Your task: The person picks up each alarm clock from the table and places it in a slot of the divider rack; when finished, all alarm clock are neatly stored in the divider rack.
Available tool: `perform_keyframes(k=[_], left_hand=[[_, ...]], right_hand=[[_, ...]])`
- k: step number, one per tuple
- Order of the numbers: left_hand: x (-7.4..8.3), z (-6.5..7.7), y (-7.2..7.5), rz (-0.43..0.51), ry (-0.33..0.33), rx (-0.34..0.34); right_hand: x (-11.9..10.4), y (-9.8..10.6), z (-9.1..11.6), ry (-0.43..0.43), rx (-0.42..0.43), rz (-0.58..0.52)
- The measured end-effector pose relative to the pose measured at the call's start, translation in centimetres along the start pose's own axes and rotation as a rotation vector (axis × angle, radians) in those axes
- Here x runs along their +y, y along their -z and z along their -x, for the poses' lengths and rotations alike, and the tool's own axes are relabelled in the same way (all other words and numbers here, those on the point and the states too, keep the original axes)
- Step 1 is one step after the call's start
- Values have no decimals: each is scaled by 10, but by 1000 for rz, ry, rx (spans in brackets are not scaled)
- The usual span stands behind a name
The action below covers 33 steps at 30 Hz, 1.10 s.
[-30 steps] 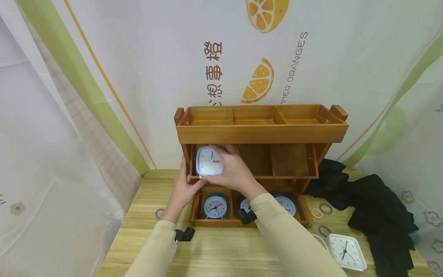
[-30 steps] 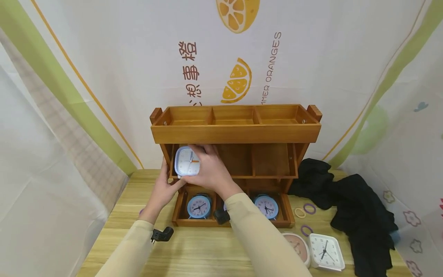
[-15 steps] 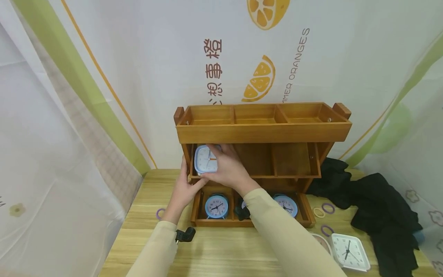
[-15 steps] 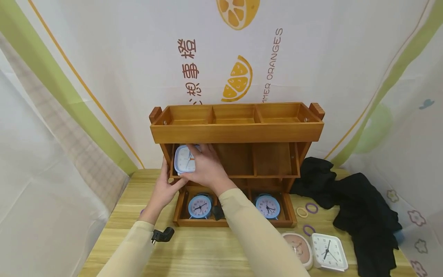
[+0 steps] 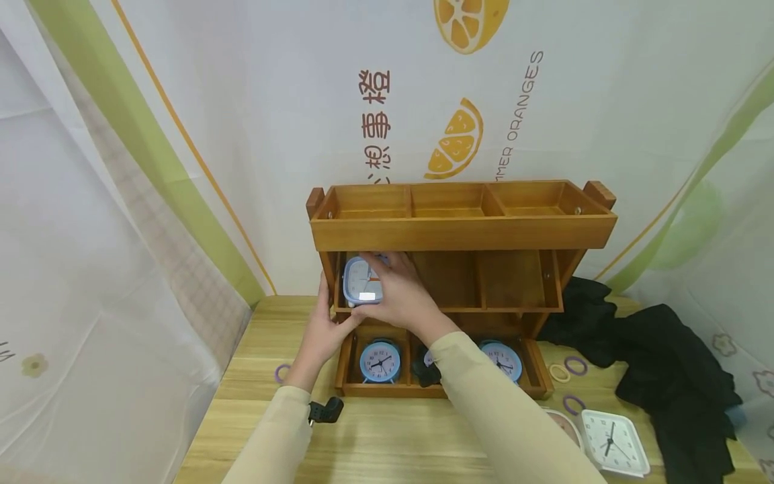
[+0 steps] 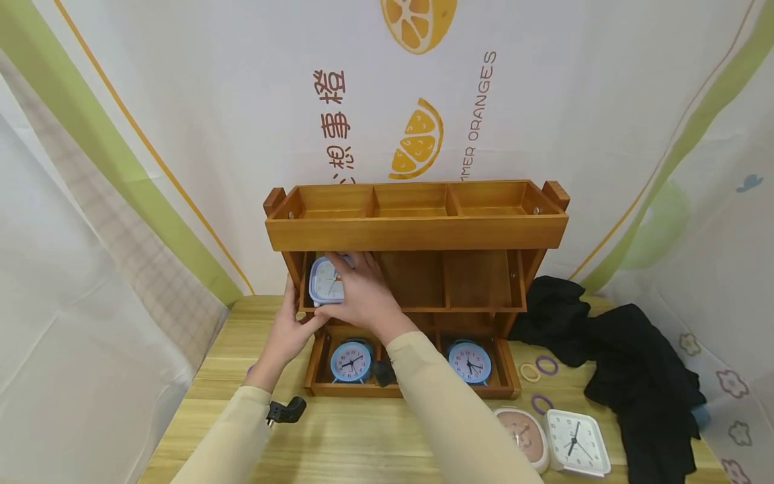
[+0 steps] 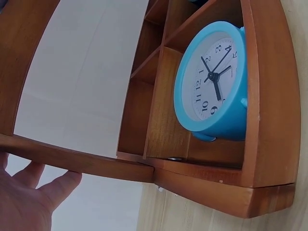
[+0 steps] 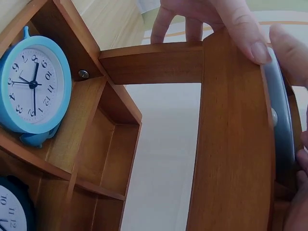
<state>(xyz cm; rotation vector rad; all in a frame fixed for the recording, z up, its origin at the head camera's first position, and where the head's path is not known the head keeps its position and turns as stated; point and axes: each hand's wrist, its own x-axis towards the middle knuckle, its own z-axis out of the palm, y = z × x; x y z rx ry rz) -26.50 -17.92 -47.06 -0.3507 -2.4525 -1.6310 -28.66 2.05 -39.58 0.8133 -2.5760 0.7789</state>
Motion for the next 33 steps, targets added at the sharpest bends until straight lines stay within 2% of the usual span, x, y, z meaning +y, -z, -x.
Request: perform_keyframes(k=[5, 10, 16, 25, 30, 33], left_hand=[[0, 0, 0, -10, 4, 2], [0, 0, -2, -27, 11, 20], [2, -1, -7, -33, -3, 60], [5, -1, -9, -5, -19, 86], [6, 0, -10, -6, -5, 74], [5, -1, -8, -12, 2, 69]], right_hand=[[5, 6, 16, 49, 44, -41], [15, 10, 33, 82, 50, -89], [23, 21, 58, 70, 62, -147], [29, 27, 116, 99, 112, -173], [39, 30, 152, 59, 150, -182], [48, 35, 176, 18, 165, -146]])
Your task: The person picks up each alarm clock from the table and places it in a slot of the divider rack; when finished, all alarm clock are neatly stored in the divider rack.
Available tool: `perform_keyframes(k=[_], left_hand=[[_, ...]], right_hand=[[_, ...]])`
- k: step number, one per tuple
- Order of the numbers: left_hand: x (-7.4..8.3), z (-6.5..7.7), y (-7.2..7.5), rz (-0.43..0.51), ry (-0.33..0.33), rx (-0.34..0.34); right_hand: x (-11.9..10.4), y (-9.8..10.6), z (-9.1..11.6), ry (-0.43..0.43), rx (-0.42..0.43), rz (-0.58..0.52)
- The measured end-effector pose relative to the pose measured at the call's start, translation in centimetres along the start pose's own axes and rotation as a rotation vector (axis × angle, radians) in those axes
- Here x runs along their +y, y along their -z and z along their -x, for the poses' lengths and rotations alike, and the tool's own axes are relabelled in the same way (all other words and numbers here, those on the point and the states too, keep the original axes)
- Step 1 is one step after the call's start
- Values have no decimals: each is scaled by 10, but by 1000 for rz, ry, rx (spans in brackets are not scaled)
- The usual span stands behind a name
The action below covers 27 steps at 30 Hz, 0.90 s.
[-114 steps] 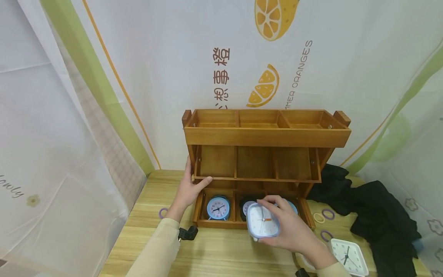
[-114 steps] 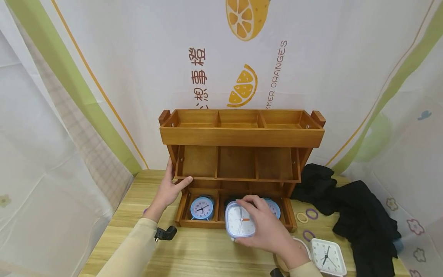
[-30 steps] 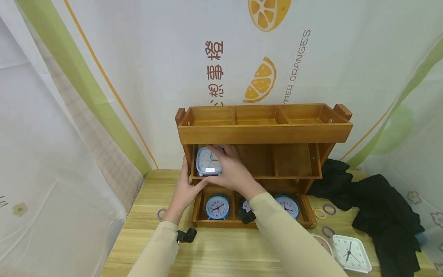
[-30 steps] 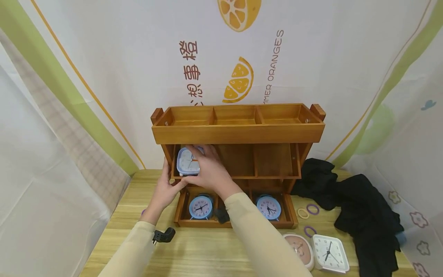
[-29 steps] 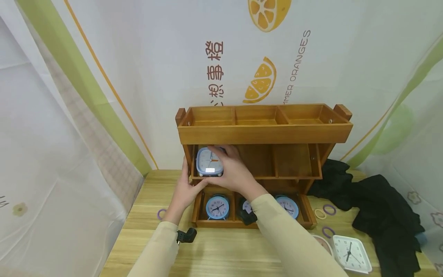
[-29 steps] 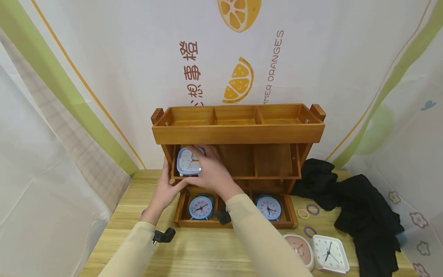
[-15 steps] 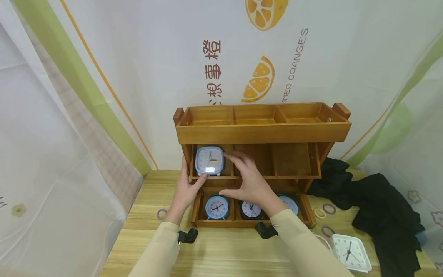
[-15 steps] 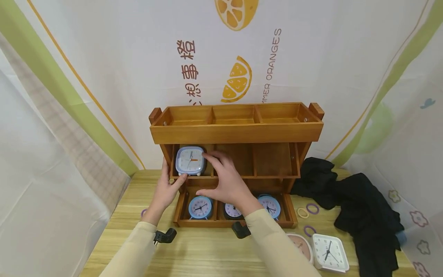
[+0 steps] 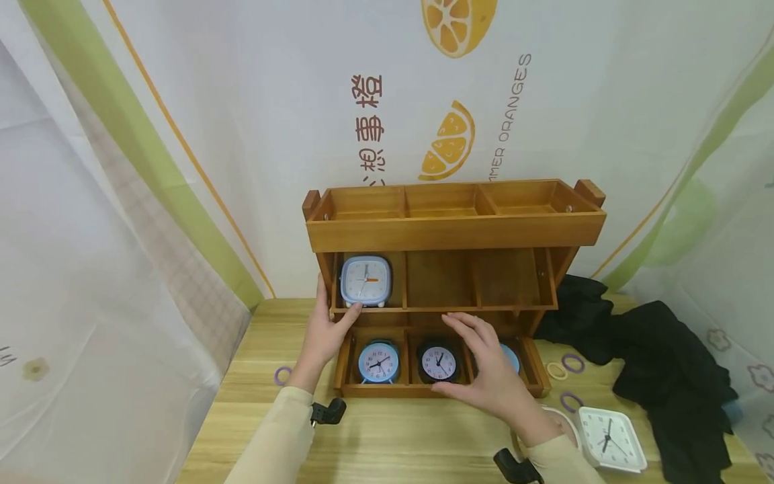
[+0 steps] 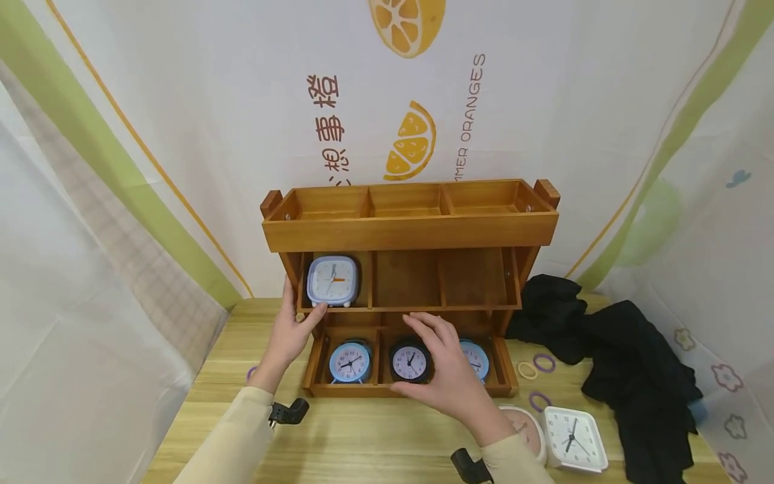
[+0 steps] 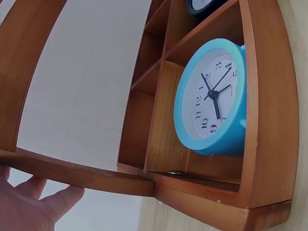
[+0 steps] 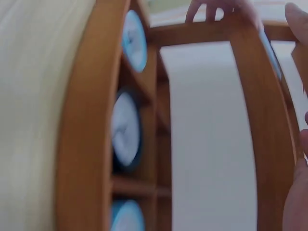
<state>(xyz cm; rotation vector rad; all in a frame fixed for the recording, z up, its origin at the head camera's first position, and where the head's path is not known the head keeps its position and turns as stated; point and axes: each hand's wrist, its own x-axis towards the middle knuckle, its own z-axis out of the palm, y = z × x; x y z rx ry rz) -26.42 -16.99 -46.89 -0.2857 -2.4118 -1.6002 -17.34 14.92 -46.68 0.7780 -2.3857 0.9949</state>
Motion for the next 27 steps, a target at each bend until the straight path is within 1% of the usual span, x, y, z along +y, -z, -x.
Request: perform_keyframes(k=[2, 4, 8, 10, 13, 15, 17, 18, 20, 22, 27], left_hand=[[0, 0, -1, 3, 3, -7], [0, 0, -2, 8, 5, -9], [-1, 1, -1, 22, 7, -8], [0, 2, 0, 12, 14, -7], [0, 1, 0, 17, 11, -11], [-1, 1, 1, 17, 7, -12], [-1, 1, 1, 27, 0, -12], [-1, 1, 1, 31, -1, -12], [-1, 1, 2, 24, -3, -10], [-2, 0, 2, 24, -6, -11], [-2, 1, 0, 17, -4, -12]], right_hand=[[9, 9, 18, -33, 4, 28], [19, 17, 38, -87, -13, 57], [39, 28, 74, -180, -73, 111], [47, 33, 89, -228, -118, 95], [55, 39, 108, -283, -167, 111], [59, 42, 119, -325, -198, 104], [61, 45, 128, -350, -226, 136], [63, 46, 132, -365, -241, 127], [65, 49, 139, -380, -268, 121], [69, 51, 145, -372, -281, 121], [76, 56, 159, -343, -283, 188]])
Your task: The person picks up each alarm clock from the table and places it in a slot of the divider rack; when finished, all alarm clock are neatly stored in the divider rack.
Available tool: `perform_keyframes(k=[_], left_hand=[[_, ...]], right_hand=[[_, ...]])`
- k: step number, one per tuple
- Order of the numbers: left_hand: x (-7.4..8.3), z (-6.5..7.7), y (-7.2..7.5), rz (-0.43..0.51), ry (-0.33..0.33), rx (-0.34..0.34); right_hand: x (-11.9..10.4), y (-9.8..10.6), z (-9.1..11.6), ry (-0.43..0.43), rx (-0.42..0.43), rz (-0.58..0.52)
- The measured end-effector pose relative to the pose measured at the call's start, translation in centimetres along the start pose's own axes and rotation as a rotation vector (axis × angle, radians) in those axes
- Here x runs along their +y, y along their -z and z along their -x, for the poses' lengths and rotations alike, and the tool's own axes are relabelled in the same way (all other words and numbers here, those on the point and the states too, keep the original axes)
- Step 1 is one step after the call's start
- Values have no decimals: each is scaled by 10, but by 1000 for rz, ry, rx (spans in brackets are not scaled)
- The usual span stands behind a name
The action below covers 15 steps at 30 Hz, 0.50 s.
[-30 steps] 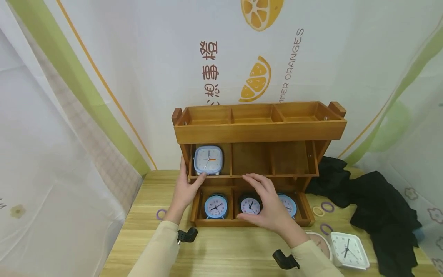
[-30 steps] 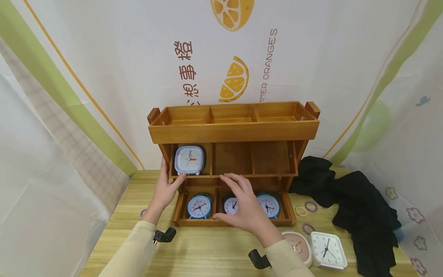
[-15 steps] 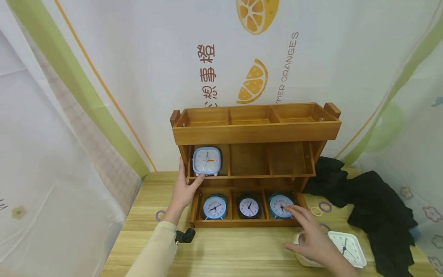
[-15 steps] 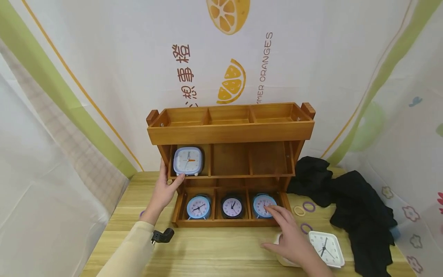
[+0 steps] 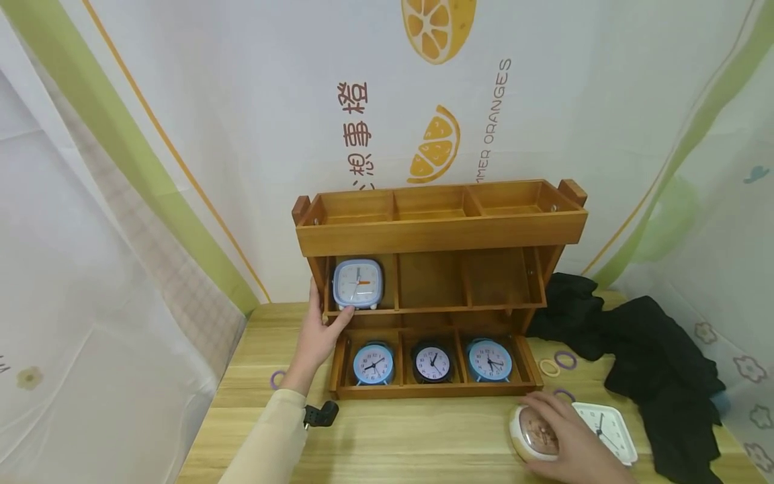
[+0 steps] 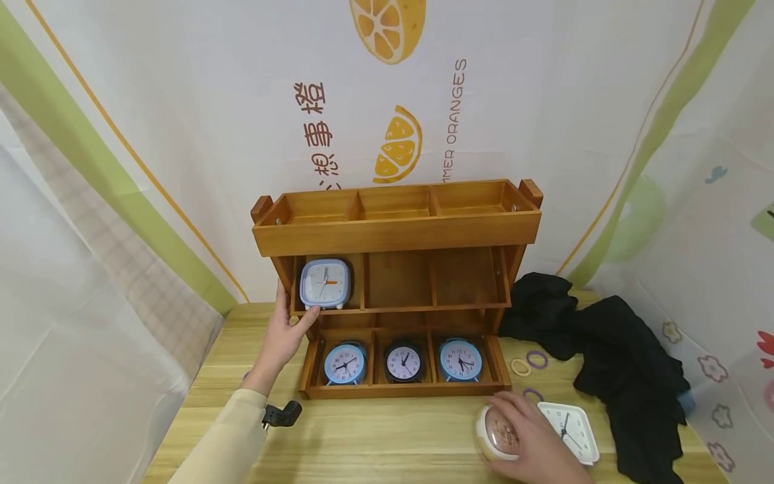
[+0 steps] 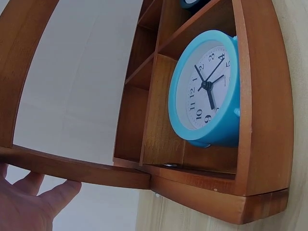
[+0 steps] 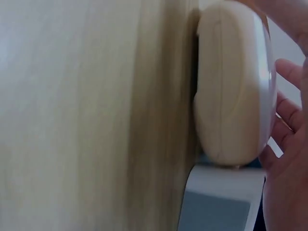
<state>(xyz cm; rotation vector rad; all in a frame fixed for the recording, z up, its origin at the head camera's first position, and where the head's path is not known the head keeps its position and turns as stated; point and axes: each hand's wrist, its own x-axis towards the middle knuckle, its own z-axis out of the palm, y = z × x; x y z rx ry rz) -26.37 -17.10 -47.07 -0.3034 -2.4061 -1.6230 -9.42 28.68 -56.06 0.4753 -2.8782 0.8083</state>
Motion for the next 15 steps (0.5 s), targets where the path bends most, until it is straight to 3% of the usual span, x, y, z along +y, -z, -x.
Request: perform_keyframes(k=[10, 15], left_hand=[[0, 1, 0, 2, 16, -7], [0, 2, 0, 3, 15, -2]], right_hand=[[13, -1, 8, 105, 52, 62], [16, 0, 8, 130, 24, 101]])
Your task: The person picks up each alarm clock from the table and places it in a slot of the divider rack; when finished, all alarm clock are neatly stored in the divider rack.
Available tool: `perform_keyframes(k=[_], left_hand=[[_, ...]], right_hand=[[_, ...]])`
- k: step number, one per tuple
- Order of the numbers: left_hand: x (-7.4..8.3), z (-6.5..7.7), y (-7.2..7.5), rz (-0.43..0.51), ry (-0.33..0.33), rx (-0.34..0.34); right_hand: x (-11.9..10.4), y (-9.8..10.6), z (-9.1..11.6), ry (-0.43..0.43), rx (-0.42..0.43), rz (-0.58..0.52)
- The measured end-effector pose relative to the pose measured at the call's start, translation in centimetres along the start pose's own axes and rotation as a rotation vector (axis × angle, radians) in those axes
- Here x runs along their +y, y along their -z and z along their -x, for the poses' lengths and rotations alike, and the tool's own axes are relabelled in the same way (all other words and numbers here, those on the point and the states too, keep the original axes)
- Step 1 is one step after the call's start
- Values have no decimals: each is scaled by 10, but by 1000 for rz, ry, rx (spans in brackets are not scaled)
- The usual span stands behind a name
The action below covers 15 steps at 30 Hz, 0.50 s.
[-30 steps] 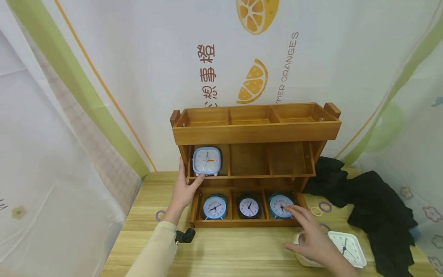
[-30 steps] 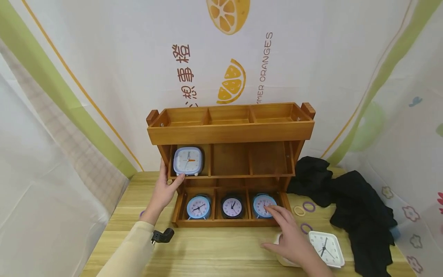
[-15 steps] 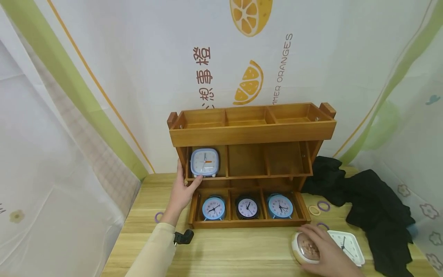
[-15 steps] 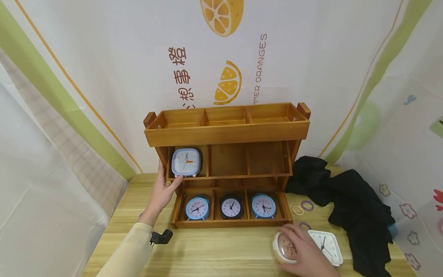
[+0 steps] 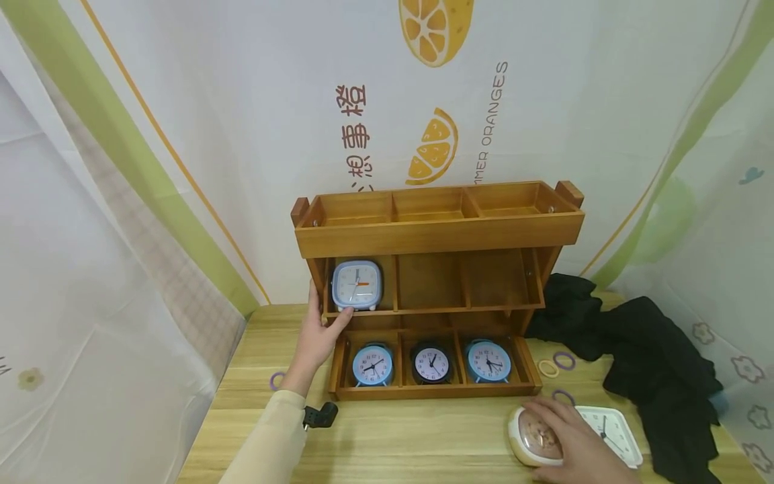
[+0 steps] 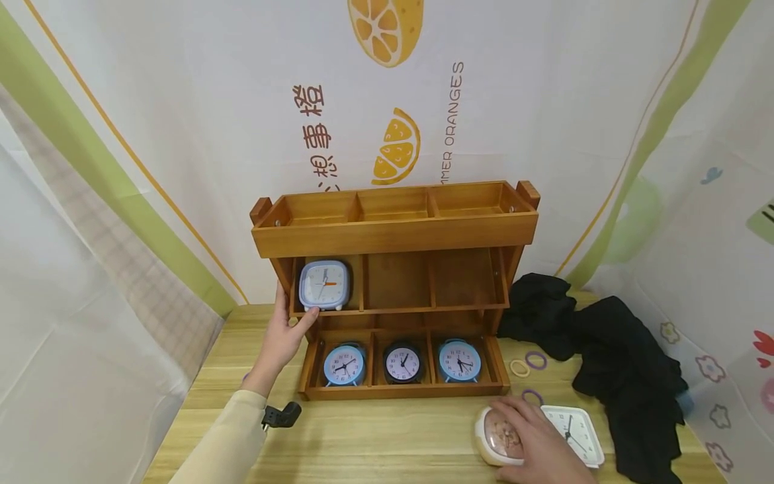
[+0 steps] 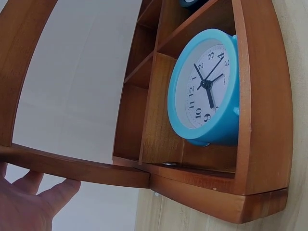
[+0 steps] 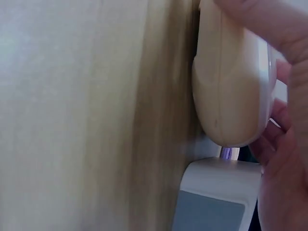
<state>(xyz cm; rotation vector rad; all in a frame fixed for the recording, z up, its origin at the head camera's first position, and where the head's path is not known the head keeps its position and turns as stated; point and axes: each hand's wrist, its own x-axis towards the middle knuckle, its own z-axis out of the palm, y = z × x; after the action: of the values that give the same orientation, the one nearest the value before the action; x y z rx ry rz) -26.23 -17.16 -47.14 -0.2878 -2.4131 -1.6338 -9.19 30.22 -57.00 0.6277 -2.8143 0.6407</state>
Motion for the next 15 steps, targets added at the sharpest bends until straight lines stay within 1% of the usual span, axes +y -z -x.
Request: perform_keyframes(k=[2, 6, 10, 15], left_hand=[[0, 0, 0, -2, -3, 3], [2, 0, 0, 3, -13, 6], [4, 0, 0, 11, -25, 10], [2, 1, 0, -8, -23, 9]], right_hand=[[1, 1, -1, 7, -31, 10], [1, 3, -3, -15, -80, 21], [-1, 6, -8, -58, -145, -8], [-2, 9, -13, -93, -242, -79]])
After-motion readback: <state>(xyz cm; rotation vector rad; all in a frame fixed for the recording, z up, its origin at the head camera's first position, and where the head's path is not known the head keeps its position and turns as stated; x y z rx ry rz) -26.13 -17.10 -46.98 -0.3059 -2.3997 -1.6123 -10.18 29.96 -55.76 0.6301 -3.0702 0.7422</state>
